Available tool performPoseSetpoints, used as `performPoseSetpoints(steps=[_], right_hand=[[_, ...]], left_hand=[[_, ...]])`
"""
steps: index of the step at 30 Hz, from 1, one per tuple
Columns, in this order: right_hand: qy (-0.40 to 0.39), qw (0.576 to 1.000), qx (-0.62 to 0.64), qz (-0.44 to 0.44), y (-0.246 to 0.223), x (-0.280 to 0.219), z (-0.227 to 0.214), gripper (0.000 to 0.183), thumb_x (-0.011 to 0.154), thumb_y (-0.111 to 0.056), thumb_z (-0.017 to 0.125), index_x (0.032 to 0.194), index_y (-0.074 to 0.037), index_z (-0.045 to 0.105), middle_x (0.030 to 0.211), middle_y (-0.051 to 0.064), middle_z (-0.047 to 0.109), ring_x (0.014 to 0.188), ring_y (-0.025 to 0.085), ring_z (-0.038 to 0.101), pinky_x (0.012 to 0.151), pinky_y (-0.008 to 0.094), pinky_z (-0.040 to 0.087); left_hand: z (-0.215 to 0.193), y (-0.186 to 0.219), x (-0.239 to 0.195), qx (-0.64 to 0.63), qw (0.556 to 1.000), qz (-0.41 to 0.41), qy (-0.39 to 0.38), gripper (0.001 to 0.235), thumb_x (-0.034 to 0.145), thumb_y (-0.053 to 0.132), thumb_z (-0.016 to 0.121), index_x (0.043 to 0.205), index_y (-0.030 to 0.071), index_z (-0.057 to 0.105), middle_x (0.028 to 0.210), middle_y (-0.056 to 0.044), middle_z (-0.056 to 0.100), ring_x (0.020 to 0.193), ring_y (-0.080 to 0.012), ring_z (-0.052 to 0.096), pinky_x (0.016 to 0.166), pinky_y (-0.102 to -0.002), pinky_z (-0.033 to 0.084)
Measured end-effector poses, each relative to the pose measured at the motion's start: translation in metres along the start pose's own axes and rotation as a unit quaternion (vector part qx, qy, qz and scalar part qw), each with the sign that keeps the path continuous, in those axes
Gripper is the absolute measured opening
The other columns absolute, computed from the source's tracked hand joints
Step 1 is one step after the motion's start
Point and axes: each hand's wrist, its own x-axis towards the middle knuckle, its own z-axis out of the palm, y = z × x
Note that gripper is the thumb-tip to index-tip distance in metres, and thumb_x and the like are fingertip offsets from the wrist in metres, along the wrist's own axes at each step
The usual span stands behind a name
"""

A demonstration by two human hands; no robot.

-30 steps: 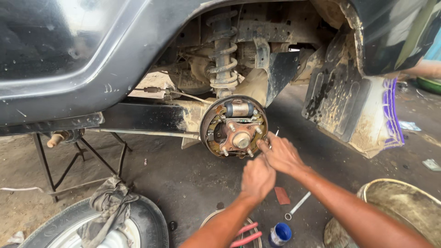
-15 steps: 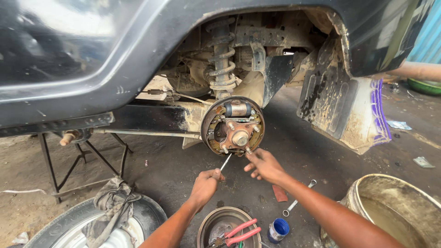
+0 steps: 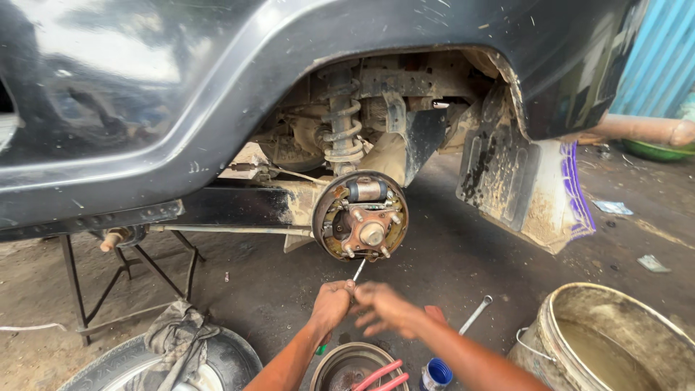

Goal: The person is working on the rear drum brake assembly of a vehicle. They use a screwdriver to adjust the brake shoes and a wrench to tighten the central nut on the wheel hub. The person also uses pliers to manipulate small components within the brake mechanism.

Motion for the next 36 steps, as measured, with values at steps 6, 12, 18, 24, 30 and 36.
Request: performPoseSetpoints(steps=[6,12,18,24,30,36], right_hand=[[-0.093,0.986,0.134,0.039,0.018,-0.01,0.043,0.054,0.096,-0.017,0.062,0.143,-0.023,0.036,0.125,0.009,0.065,0.095,0.022,0.074,0.08,0.044,0.065],[-0.022,0.992,0.121,-0.012,0.052,0.018,0.057,0.026,0.099,-0.009,0.061,0.124,-0.003,0.057,0.095,0.009,0.07,0.083,0.02,0.073,0.068,0.038,0.063],[0.045,0.986,0.157,-0.009,0.046,0.004,0.057,0.024,0.097,-0.003,0.061,0.118,-0.006,0.051,0.089,0.007,0.064,0.076,0.019,0.068,0.066,0.038,0.063],[0.079,0.984,0.162,-0.005,0.029,-0.007,0.072,0.027,0.095,0.003,0.053,0.117,-0.012,0.05,0.09,0.006,0.065,0.075,0.017,0.066,0.064,0.037,0.06],[0.095,0.991,0.093,-0.015,0.028,-0.005,0.066,0.012,0.099,-0.007,0.055,0.111,-0.009,0.056,0.087,0.002,0.064,0.073,0.013,0.065,0.063,0.031,0.056],[0.106,0.989,0.09,-0.049,0.036,0.007,0.065,0.01,0.099,-0.006,0.055,0.109,-0.007,0.056,0.083,0.002,0.061,0.07,0.012,0.06,0.061,0.031,0.054]], left_hand=[[-0.005,-0.003,0.02,0.018,0.997,0.063,-0.031,0.034,0.094,0.025,0.063,0.081,0.0,0.082,0.073,-0.006,0.074,0.069,-0.0162,0.061,0.065,-0.034,0.05],[0.01,0.016,0.002,0.212,0.976,-0.001,0.043,0.031,0.093,0.041,0.067,0.105,0.016,0.082,0.092,-0.003,0.075,0.087,-0.0154,0.069,0.084,-0.032,0.051],[0.022,0.033,0.007,0.016,0.998,0.027,0.046,0.043,0.092,0.041,0.069,0.11,0.003,0.079,0.103,-0.012,0.081,0.095,-0.0217,0.072,0.088,-0.036,0.055],[0.035,0.048,0.009,-0.018,0.994,0.008,0.107,0.051,0.086,0.04,0.081,0.111,-0.003,0.077,0.105,-0.013,0.079,0.099,-0.0213,0.073,0.088,-0.034,0.054],[0.034,0.052,0.027,-0.233,0.971,-0.06,0.005,0.029,0.086,0.013,0.073,0.111,0.0,0.074,0.108,-0.012,0.078,0.102,-0.0228,0.076,0.076,-0.039,0.06],[0.038,0.044,0.033,-0.228,0.972,-0.043,-0.022,0.023,0.089,0.01,0.07,0.11,0.001,0.075,0.109,-0.008,0.081,0.098,-0.0187,0.077,0.075,-0.034,0.056]])
